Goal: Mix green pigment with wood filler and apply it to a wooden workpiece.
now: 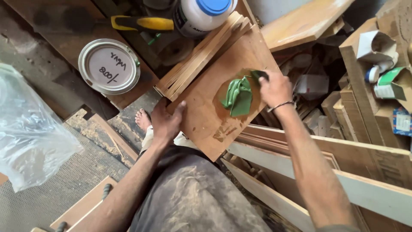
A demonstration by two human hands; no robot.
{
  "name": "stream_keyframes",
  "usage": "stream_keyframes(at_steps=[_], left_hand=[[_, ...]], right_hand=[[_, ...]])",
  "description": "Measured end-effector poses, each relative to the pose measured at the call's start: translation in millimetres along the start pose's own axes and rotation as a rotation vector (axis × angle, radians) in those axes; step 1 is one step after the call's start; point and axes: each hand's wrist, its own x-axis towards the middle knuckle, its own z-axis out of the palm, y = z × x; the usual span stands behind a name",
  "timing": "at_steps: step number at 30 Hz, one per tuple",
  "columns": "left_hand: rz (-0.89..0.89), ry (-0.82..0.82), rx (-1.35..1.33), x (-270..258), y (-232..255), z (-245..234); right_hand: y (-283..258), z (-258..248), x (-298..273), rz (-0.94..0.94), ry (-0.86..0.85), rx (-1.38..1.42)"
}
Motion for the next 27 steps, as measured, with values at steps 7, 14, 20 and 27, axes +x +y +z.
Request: stream_keyframes(at_steps=[7,14,20,27], left_hand=[[-0.114,-0.026,0.055,-1,-4,1],[-0.009,0.024,-0.022,-5,-3,-1],[-0.006,0.026,0.030,-1,5,-1],[-0.019,0.032,0.151,2,-8,2]], right_hand=[[-24,25,-41,-0.290,-0.143,-0.153],[-18,-11,-64,-0.345,-0.077,0.031],[32,31,-109,-0.591,0.166,-0.178],[23,-4,-27,-0.274,-0.106,-0.200]])
